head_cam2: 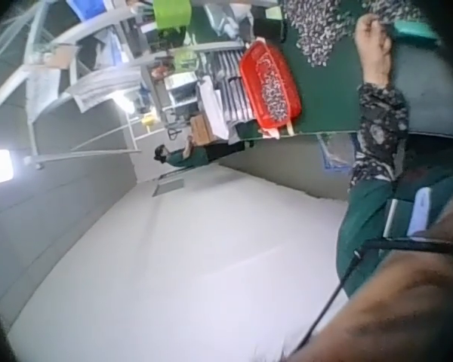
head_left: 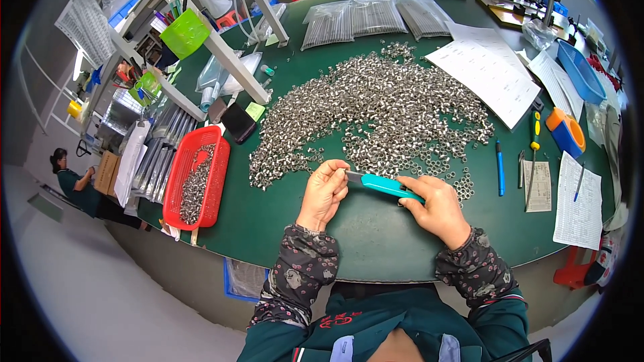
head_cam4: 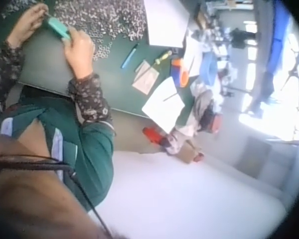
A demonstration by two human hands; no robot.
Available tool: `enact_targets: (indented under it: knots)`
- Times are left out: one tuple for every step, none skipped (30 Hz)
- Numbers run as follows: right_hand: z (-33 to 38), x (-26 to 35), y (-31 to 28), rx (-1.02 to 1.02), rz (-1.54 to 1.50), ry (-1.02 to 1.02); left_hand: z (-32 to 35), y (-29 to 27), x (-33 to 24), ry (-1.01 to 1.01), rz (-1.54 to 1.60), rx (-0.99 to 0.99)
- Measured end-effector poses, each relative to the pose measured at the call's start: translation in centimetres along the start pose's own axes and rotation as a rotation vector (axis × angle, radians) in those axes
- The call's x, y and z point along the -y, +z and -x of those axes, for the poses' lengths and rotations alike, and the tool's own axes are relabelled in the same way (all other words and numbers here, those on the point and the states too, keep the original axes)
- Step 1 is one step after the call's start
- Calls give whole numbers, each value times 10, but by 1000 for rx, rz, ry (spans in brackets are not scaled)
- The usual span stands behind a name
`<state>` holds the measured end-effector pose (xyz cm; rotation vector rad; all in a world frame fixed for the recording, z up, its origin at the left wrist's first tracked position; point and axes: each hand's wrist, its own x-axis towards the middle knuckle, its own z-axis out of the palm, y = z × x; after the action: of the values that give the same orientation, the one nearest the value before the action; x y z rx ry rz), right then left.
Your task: Sorting and inspecting small metal components using a utility knife on a workbench in a factory.
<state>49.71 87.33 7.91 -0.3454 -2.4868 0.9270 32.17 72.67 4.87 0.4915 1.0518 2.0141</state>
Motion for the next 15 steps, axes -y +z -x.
enact_targets:
  knots:
    - [0,-1,1,-46,29,-48,0,0,0,-10,-3,-19]
    - [0,-1,2,-45,30,-48,0,-1,0,-11,-2,-19]
    - [0,-1,2,-86,73,-87,-1,-4,1,-27,17,0]
    - [1,-1,2,-126,116,-126,-1,-5,1,-42,37,20]
    - [0,-1,2,-127,117,-126,-1,-5,1,-42,38,21]
    - [-1,-1,2,-151,163,-170,-1,-4,1,-56,49,8]
    - [-2,-1,1,-176,210,-214,-1,-4,0,-69,60,-4]
    - [-3,-1,1,-176,209,-216,0,-3,0,-67,60,-5]
    - [-4,0,0,-205,254,-258,0,-3,0,-80,75,-34]
    - [-5,1,-1,-234,299,-301,0,-3,0,-92,89,-62]
    - [-5,2,-2,-234,299,-305,0,-4,0,-88,91,-63]
    - [-6,3,-3,-271,275,-300,-1,-6,1,-75,124,-50]
    - [-6,4,-4,-307,251,-296,-2,-8,1,-60,158,-37]
    - [-6,7,-5,-305,249,-303,-2,-9,-1,-53,159,-39]
    - [-4,11,-7,-239,254,-313,-2,-10,-1,-44,186,-55]
